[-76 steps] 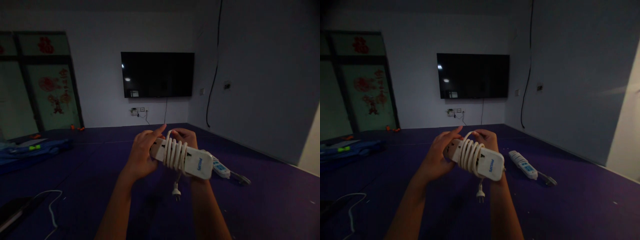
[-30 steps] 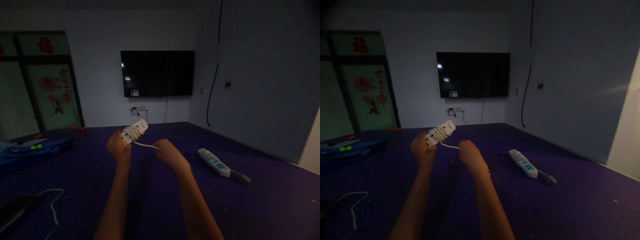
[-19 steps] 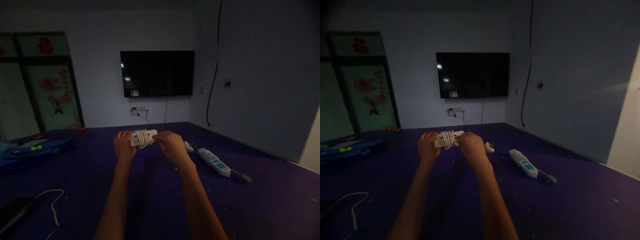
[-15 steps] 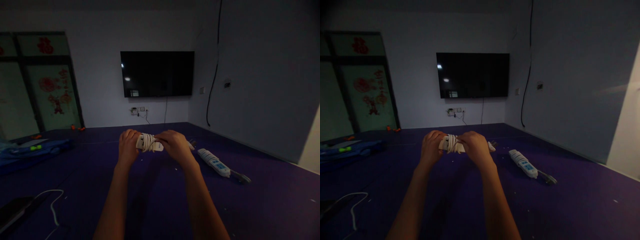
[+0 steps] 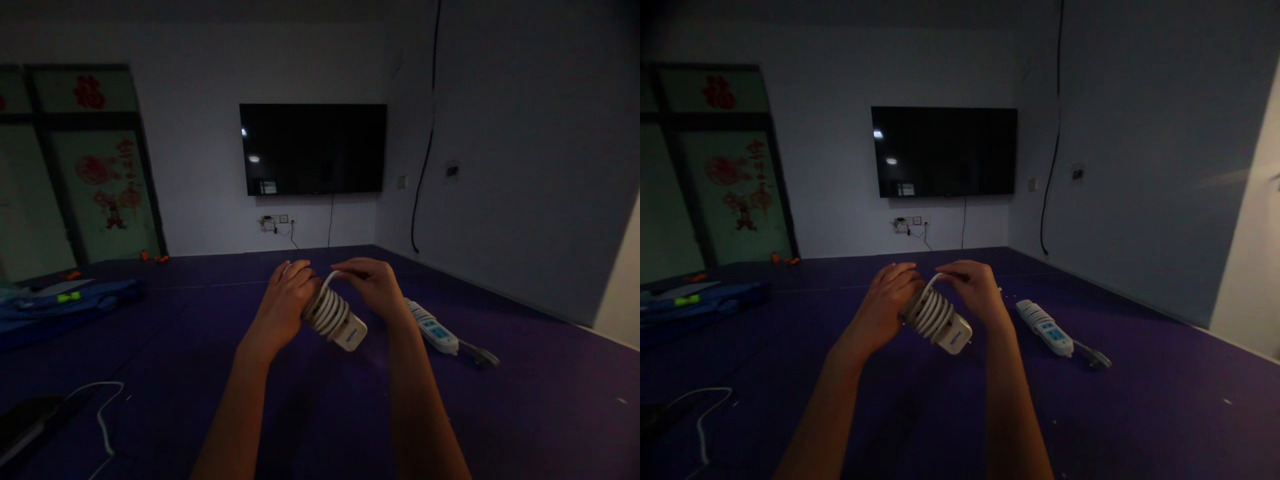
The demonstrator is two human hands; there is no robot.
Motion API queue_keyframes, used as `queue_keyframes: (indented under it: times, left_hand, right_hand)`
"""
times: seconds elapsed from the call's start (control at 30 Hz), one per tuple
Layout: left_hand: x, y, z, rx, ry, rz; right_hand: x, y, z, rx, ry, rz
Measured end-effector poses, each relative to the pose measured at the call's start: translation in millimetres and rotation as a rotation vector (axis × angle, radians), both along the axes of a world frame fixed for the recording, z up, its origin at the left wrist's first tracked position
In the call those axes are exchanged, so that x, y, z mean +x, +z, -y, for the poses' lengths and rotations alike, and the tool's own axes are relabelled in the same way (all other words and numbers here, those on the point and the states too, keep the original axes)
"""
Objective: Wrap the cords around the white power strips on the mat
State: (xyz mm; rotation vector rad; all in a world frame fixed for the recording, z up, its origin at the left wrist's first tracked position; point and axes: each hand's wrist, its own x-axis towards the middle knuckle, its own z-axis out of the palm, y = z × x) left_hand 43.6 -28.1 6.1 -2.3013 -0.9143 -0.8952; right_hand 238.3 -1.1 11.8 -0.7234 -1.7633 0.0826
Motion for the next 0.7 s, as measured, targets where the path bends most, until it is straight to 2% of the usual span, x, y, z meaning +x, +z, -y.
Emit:
queue_keyframes:
  times: [0.27, 0.43, 0.57, 0.63, 0.7]
  left_hand:
    - [-7.8, 7.2, 15.4, -0.080, -0.183, 0.093]
    - [-11.9, 8.8, 18.7, -0.148, -0.261, 0.189]
    - [-14.0, 10.7, 18.8, -0.192, -0.318, 0.241]
    - [-15.4, 10.8, 16.4, -0.193, -0.354, 0.293]
    - [-16.9, 9.7, 12.3, -0.196, -0.378, 0.376]
  right_hand:
    - [-0.9, -8.0, -12.1, -0.071, 0.228, -0.195]
    - [-11.5, -12.2, -19.5, -0.195, 0.333, -0.307]
    - [-26.3, -18.9, -16.4, -0.329, 0.388, -0.348]
    - [-36.3, -21.8, -13.7, -0.341, 0.406, -0.350]
    - [-46.2, -23.0, -14.0, -0.311, 0.364, -0.297]
